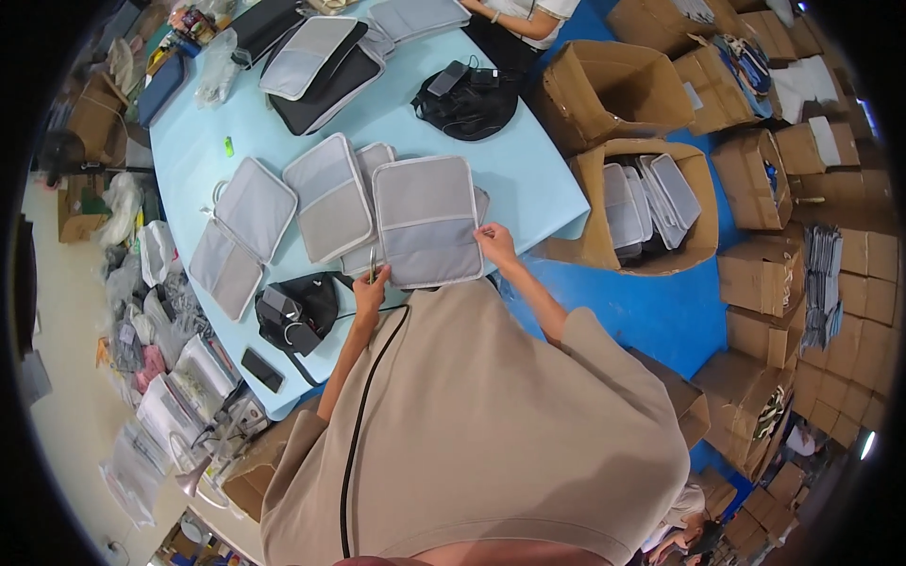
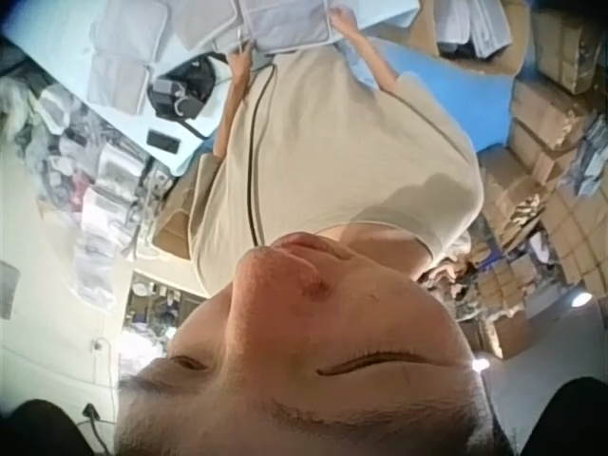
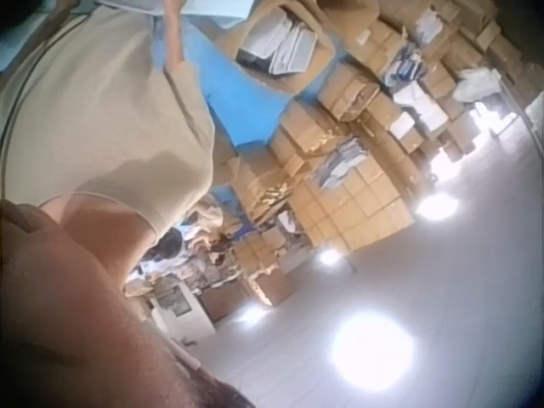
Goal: Inspecting and trimming loose threads from fabric storage cases at a workbench in a production facility.
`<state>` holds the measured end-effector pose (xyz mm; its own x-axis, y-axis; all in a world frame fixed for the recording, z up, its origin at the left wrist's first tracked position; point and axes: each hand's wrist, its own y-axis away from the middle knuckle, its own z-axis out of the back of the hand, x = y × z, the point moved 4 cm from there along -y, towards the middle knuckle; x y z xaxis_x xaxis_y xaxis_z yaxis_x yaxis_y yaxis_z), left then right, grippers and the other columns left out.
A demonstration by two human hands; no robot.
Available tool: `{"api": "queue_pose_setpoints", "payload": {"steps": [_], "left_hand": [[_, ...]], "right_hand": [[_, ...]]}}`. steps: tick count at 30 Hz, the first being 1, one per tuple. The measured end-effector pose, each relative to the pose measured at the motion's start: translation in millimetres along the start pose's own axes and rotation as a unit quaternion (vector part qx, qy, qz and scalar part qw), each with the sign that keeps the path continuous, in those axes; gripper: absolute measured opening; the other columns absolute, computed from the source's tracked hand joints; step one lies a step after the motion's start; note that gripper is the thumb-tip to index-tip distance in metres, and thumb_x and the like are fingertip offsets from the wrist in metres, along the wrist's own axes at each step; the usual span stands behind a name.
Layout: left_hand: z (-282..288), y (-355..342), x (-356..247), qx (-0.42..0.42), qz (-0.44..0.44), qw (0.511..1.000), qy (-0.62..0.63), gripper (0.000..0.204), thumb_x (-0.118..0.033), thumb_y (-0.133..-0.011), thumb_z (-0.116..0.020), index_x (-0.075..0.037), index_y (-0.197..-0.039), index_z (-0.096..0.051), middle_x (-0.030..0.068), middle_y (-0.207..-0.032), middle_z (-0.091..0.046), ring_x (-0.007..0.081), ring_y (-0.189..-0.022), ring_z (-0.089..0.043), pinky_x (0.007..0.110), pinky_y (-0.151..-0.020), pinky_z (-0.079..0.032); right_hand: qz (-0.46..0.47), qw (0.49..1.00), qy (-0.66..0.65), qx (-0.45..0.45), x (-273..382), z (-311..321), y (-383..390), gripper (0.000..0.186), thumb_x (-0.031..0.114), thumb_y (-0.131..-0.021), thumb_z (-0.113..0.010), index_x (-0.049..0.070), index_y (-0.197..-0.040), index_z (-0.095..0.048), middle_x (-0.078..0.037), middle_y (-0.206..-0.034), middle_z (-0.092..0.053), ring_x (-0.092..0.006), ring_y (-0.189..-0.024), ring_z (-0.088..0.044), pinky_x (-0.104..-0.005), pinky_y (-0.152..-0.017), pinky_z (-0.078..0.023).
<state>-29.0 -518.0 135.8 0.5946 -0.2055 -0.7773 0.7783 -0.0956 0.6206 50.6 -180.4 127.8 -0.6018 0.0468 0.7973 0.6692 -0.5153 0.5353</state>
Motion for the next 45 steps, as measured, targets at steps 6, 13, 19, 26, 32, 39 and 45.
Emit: {"api": "queue_pose_setpoints", "payload": {"steps": [6,13,19,26,32,39,45], "left_hand": [[10,-12,14,0.008,0.048,0.999,0.006,0.033,-0.033,-0.091,-0.084,-0.006,-0.107,-0.075,-0.0099,-0.059,-0.042,0.0038,-0.045,-0.033,0.025,-0.042,-0.022],[8,0,1,-0.038,-0.015,0.999,0.027,0.024,-0.03,-0.091,-0.084,-0.007,-0.096,-0.077,-0.0098,-0.062,-0.048,0.0025,-0.048,-0.036,0.024,-0.044,-0.023],[6,35,-62,-0.035,-0.069,0.992,0.1,0.017,-0.023,-0.093,-0.081,-0.007,-0.09,-0.077,-0.0105,-0.063,-0.05,0.0013,-0.049,-0.037,0.024,-0.046,-0.024],[21,55,-119,-0.066,-0.118,0.978,0.158,0.015,-0.018,-0.095,-0.078,-0.005,-0.087,-0.075,-0.0111,-0.062,-0.046,0.0008,-0.049,-0.035,0.023,-0.046,-0.022],[37,57,-145,-0.057,-0.118,0.961,0.242,0.006,-0.012,-0.098,-0.073,-0.006,-0.098,-0.072,-0.0111,-0.066,-0.042,0.001,-0.051,-0.031,0.024,-0.047,-0.02],[49,73,-168,0.004,-0.108,0.951,0.289,0.014,-0.019,-0.102,-0.061,-0.005,-0.1,-0.063,-0.0094,-0.065,-0.037,0.0021,-0.049,-0.03,0.021,-0.045,-0.023],[43,70,-149,0.032,-0.075,0.95,0.302,0.021,-0.022,-0.103,-0.062,-0.001,-0.109,-0.065,-0.0106,-0.065,-0.035,0.0012,-0.049,-0.028,0.022,-0.044,-0.02]], "right_hand": [[0.038,0.999,-0.025,0.023,51,6,19,0.028,0.027,-0.097,-0.07,-0.001,-0.094,-0.074,-0.002,-0.076,-0.068,-0.0118,-0.07,-0.059,-0.0299,-0.066,-0.047],[0.162,0.982,-0.033,-0.096,115,1,47,0.037,0.031,-0.098,-0.072,-0.003,-0.113,-0.071,-0.005,-0.1,-0.071,-0.0112,-0.084,-0.063,-0.0278,-0.074,-0.051],[0.096,0.972,-0.211,0.042,162,3,44,0.033,0.026,-0.102,-0.068,0.0,-0.123,-0.066,-0.009,-0.11,-0.07,-0.0129,-0.101,-0.063,-0.0274,-0.084,-0.052],[0.11,0.95,-0.269,0.111,216,-1,68,0.022,0.023,-0.107,-0.06,0.008,-0.123,-0.063,-0.003,-0.106,-0.071,-0.0071,-0.098,-0.064,-0.0233,-0.083,-0.05],[0.123,0.936,-0.287,0.16,240,-4,86,0.007,0.018,-0.106,-0.057,0.011,-0.105,-0.059,0.002,-0.097,-0.068,-0.0053,-0.088,-0.06,-0.023,-0.078,-0.049],[0.035,0.934,-0.329,0.137,257,-20,102,0.019,0.033,-0.103,-0.06,0.013,-0.102,-0.06,-0.001,-0.093,-0.063,-0.012,-0.08,-0.064,-0.0331,-0.068,-0.055],[0.031,0.925,-0.355,0.132,241,-22,96,0.023,0.034,-0.102,-0.061,0.011,-0.103,-0.059,-0.005,-0.101,-0.066,-0.0164,-0.084,-0.068,-0.0333,-0.067,-0.06]]}}
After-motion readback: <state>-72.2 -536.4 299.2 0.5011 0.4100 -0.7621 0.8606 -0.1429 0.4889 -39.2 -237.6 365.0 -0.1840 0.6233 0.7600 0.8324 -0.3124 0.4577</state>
